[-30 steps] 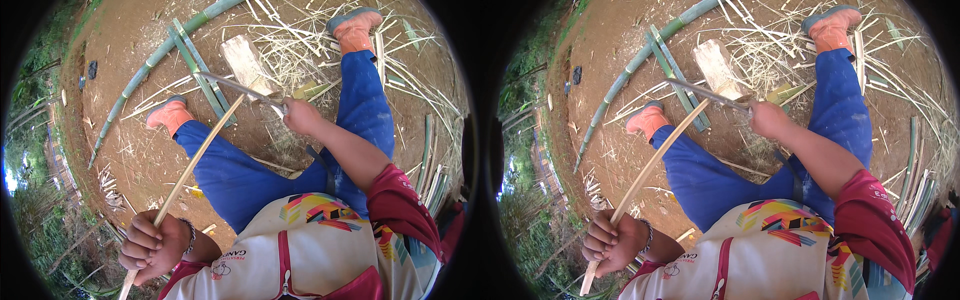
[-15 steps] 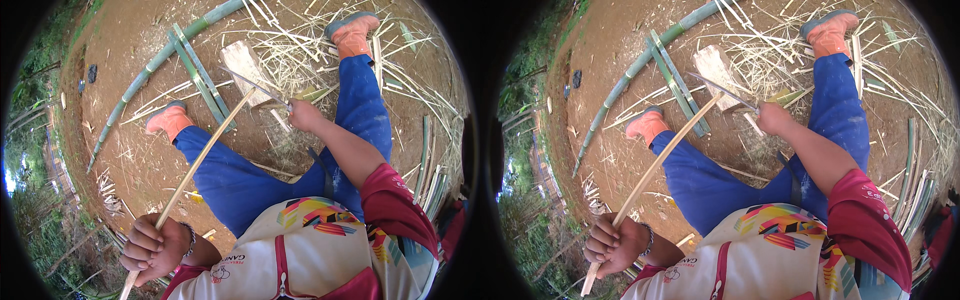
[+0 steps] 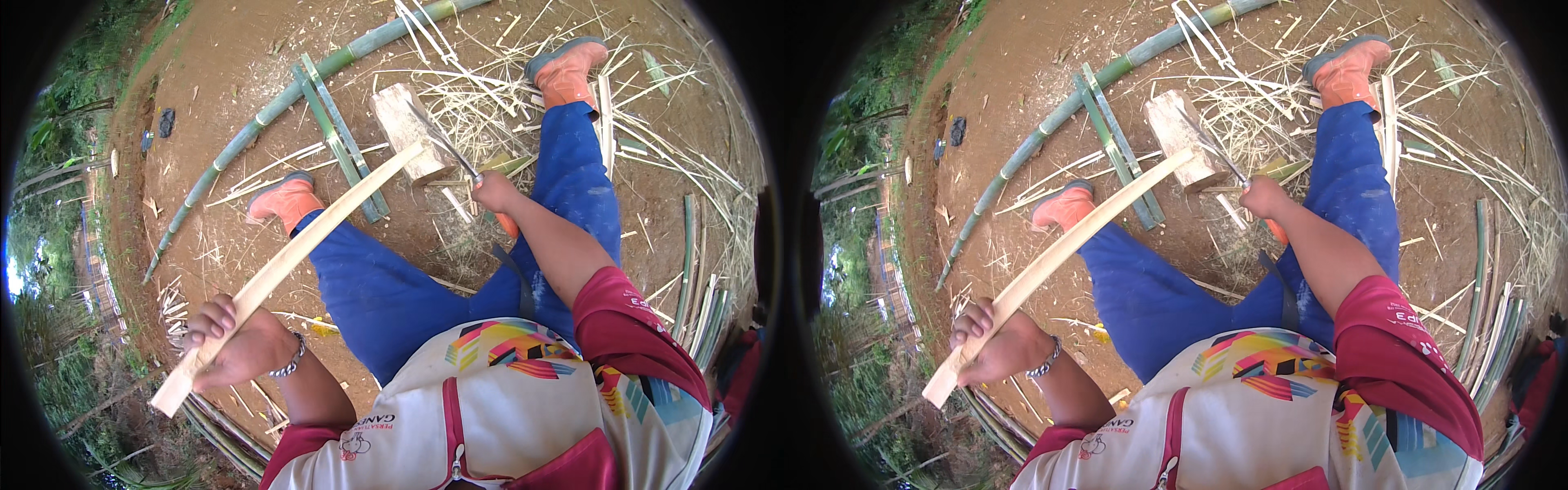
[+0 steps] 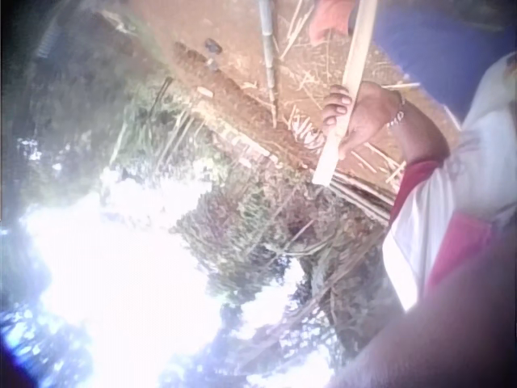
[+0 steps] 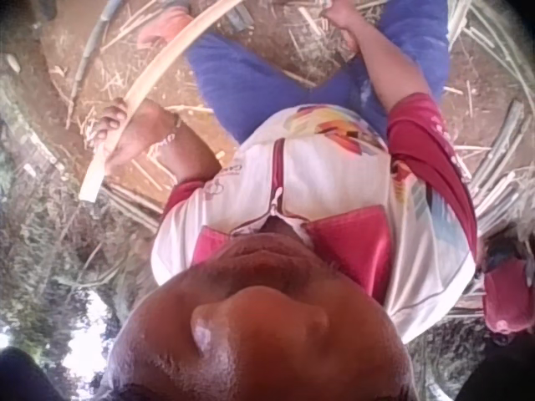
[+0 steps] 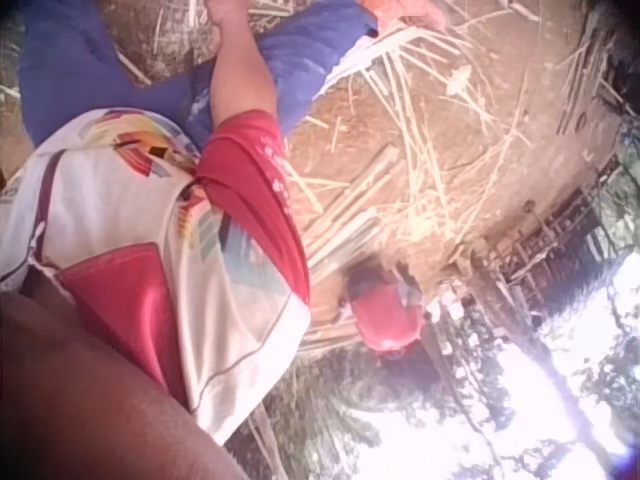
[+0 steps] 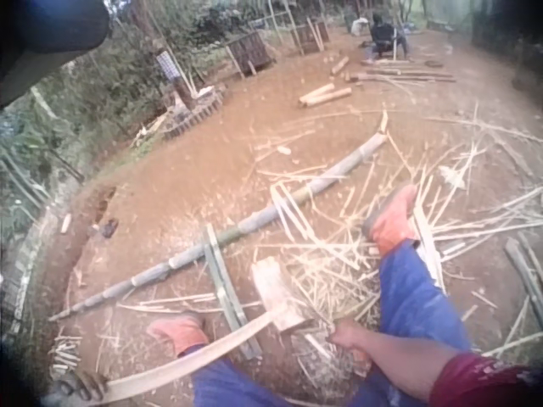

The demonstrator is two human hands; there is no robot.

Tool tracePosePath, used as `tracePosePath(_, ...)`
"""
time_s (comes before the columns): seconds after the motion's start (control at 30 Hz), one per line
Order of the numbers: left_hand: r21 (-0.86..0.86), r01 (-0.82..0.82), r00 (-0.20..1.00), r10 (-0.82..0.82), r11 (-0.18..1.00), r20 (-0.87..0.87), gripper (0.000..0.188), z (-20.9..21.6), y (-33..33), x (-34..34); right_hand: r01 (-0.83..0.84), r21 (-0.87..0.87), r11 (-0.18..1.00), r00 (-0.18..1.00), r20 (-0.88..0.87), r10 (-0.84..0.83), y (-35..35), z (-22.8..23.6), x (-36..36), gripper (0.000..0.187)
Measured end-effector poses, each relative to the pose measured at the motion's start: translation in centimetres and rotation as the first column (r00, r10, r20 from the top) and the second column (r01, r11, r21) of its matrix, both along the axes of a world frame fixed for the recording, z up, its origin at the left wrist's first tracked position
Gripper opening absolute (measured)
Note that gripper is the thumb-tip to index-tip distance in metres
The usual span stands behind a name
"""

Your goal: The person sits on the ground and uses a large knife to shave a long piece of bamboo. They hold the bamboo with one hand and repeatedly scrape the blade along its length to remove the outer layer, creating thin strips of bamboo.

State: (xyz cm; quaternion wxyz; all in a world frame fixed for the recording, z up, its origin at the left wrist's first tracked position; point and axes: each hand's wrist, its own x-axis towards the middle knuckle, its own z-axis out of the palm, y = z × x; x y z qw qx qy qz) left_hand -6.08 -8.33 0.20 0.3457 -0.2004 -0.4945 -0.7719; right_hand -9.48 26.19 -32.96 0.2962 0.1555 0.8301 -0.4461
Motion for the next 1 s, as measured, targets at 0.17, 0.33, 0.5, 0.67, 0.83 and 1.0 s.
tracePosePath(0.17, 0.057, -0.073, 0.997, 0.071, 0.996, 0.034, 0.072, -0.6, -0.4, 0.4, 0.119, -0.058, 0.991, 0.992, 0.057, -0.116, 0.5, 1.1, 1.2, 0.030)
tracePosePath(0.33, -0.003, -0.059, 0.995, 0.059, 0.998, -0.084, 0.068, -1.2, 1.5, 2.3, -0.020, 0.077, 0.997, 0.985, -0.169, 0.033, -2.1, 6.2, 4.1, 0.035)
tracePosePath(0.5, -0.067, -0.038, 0.982, 0.025, 0.997, -0.188, 0.068, -1.5, 4.9, 4.2, -0.239, 0.109, 0.965, 0.928, -0.268, 0.260, -5.7, 13.3, 6.1, 0.033)
tracePosePath(0.67, -0.125, 0.011, 0.986, -0.031, 0.992, -0.161, 0.064, -1.3, 6.7, 5.7, -0.335, 0.102, 0.937, 0.827, -0.444, 0.345, -6.4, 16.4, 5.4, 0.031)
tracePosePath(0.83, -0.174, -0.003, 0.975, -0.036, 0.985, -0.221, 0.060, -1.4, 8.5, 6.0, -0.287, 0.126, 0.950, 0.909, -0.278, 0.312, -4.6, 13.8, 2.8, 0.033)
tracePosePath(1.0, -0.117, -0.050, 0.958, 0.014, 0.992, -0.287, 0.058, -1.5, 9.3, 5.3, -0.242, 0.177, 0.954, 0.944, -0.186, 0.274, -2.9, 7.4, 0.3, 0.038)
